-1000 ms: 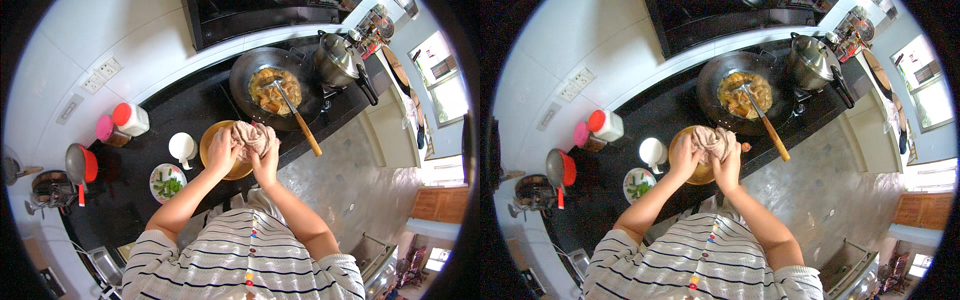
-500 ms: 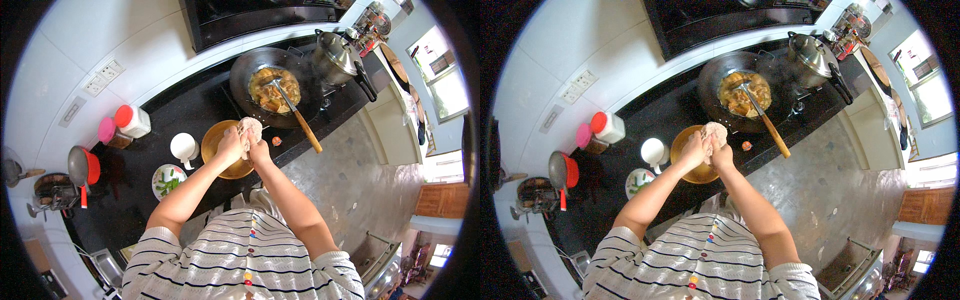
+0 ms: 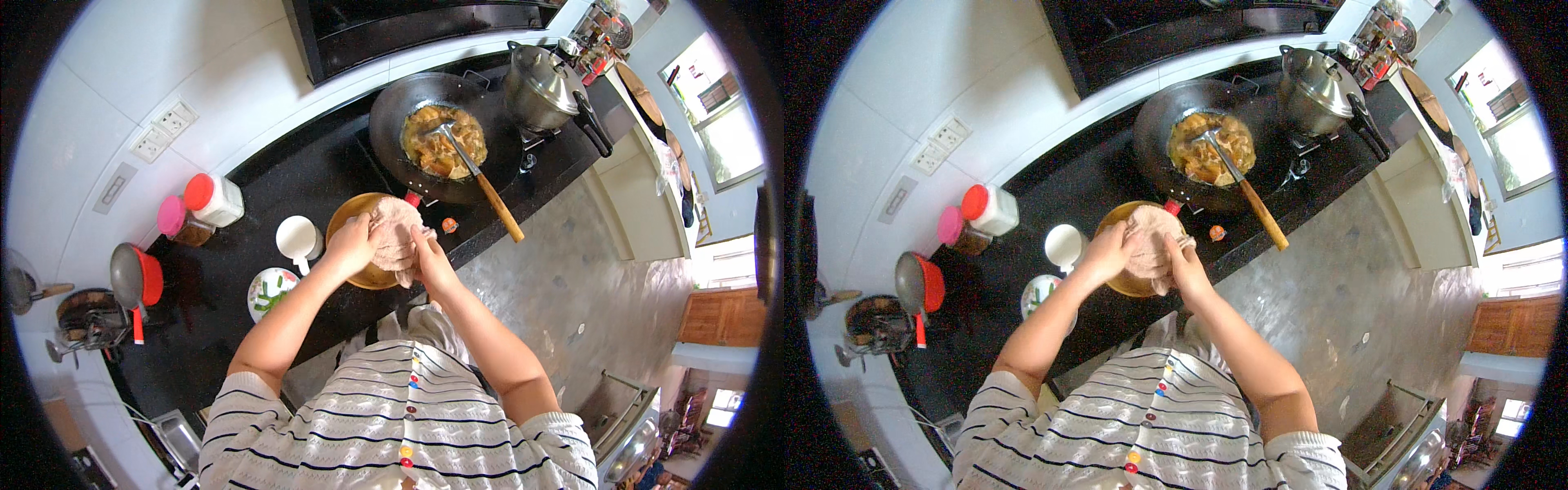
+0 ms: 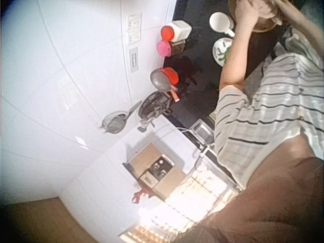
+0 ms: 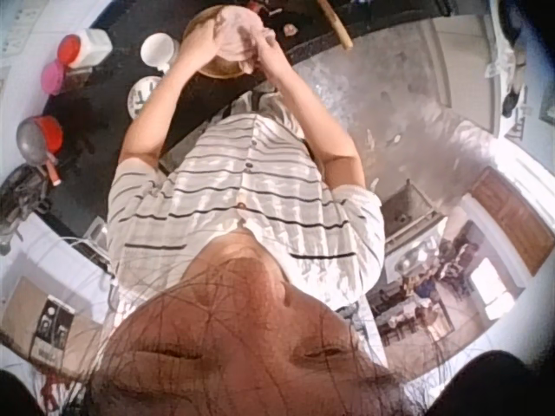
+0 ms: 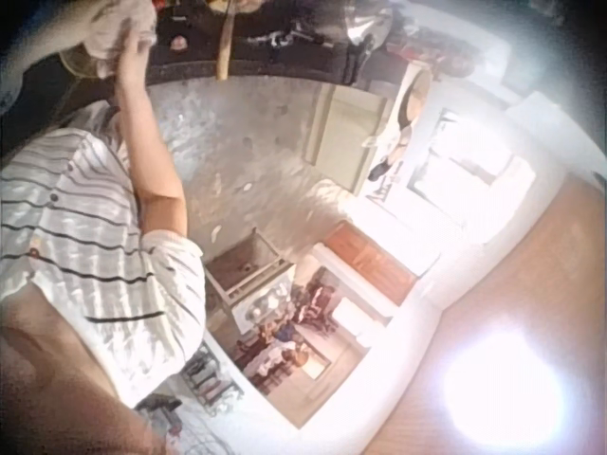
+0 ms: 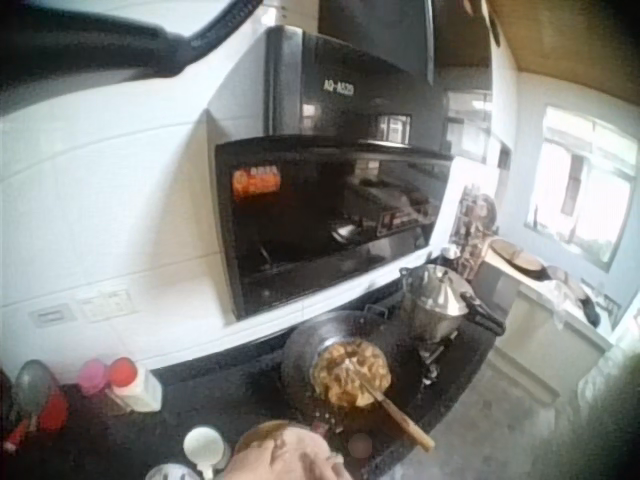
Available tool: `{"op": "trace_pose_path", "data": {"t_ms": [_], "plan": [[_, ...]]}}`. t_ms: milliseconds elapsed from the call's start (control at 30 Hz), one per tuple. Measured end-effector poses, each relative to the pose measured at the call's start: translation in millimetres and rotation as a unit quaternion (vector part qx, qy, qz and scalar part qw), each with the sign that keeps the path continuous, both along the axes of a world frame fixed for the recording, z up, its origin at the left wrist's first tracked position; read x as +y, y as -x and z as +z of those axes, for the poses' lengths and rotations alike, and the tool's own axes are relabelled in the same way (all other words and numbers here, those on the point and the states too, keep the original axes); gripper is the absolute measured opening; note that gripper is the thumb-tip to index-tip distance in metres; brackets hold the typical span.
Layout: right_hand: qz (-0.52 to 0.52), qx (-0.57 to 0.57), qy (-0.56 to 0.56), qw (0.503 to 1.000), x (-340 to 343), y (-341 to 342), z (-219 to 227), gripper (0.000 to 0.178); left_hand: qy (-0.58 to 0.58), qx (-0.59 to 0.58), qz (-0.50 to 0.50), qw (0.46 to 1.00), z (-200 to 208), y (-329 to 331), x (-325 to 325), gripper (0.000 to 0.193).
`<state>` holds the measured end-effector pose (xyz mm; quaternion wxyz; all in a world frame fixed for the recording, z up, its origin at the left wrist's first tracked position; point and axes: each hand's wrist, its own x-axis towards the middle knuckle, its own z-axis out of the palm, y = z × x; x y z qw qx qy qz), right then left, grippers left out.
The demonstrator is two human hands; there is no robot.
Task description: The person prepares green vegetables by hand, then moves to a wok to stir-fry meat using a spatula. After cooking, the person cleans the kitchen counter and sink area with a cloth and water, and finally organizes bowls and a rice cooker on the counter.
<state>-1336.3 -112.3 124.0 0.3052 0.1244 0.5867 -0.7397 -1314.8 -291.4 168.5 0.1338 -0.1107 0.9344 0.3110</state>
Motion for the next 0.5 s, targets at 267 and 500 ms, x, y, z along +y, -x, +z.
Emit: {"op": "trace_pose_path", "data": {"t_ms": [267, 500], "plan": [[-0.041, 0.162, -0.073, 0.983, -34, 15, -40, 0.054, -0.141, 0.019, 0.034, 0.989, -51, 12, 4, 0.058], [0.035, 0.397, -0.383, 0.834, -14, 3, 9, 0.042, 0.049, 0.046, -0.065, 0.996, 52, 2, 33, 0.041]]}}
